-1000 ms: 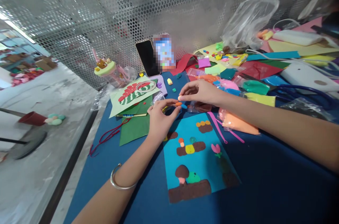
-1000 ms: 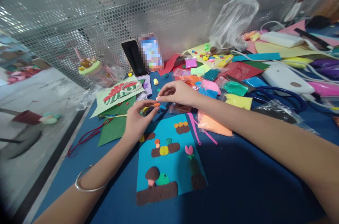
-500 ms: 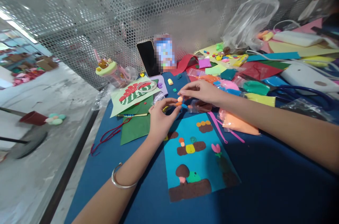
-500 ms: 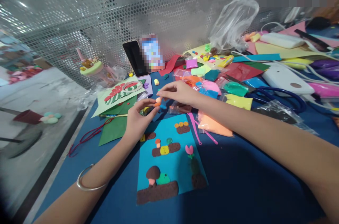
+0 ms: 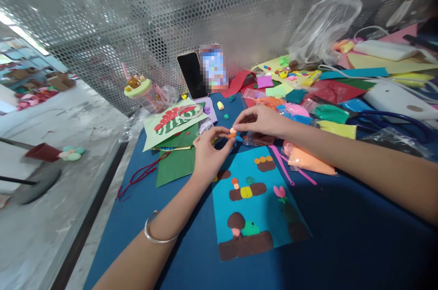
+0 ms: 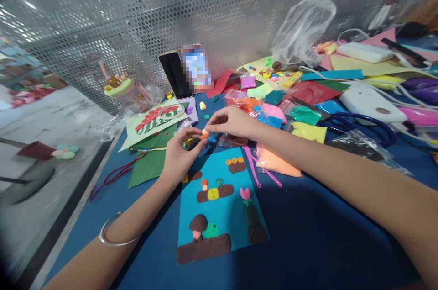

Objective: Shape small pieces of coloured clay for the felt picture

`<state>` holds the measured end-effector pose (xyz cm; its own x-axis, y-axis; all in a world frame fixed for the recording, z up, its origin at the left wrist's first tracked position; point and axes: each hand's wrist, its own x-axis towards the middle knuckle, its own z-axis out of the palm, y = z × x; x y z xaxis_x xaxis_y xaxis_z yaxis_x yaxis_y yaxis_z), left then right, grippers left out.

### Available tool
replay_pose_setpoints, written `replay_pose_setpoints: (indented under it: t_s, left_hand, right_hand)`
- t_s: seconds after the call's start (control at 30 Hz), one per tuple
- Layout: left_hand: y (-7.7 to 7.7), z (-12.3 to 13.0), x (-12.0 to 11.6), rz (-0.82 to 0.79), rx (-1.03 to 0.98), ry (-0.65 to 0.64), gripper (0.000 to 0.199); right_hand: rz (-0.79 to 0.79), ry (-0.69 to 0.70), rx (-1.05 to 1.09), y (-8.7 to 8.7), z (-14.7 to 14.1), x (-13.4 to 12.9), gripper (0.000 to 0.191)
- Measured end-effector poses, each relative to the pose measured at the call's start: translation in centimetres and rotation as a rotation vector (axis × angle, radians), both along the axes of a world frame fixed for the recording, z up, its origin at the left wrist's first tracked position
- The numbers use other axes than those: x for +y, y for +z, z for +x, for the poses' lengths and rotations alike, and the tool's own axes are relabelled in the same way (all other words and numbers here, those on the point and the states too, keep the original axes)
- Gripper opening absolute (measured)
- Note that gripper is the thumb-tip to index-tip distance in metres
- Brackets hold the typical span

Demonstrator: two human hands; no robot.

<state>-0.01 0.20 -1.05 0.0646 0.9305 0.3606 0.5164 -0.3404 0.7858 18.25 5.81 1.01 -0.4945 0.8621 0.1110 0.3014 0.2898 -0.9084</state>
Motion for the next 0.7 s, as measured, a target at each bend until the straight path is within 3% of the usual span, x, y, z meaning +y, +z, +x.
replay_pose_setpoints:
  t_s: [0.4,0.7]
  left_hand:
    - [0.43,0.05,-0.25,0.062,0.024,-0.010,0.025]
    - [0.41,-0.12,-0.31,0.082,0.075,0.033,0.018]
  right_hand:
    - [-0.092,0.037,0.016,-0.11,0.32,0.18,0.036]
    - [-0.078,0.017,0.033,-0.09,0.16,0.09,0.029]
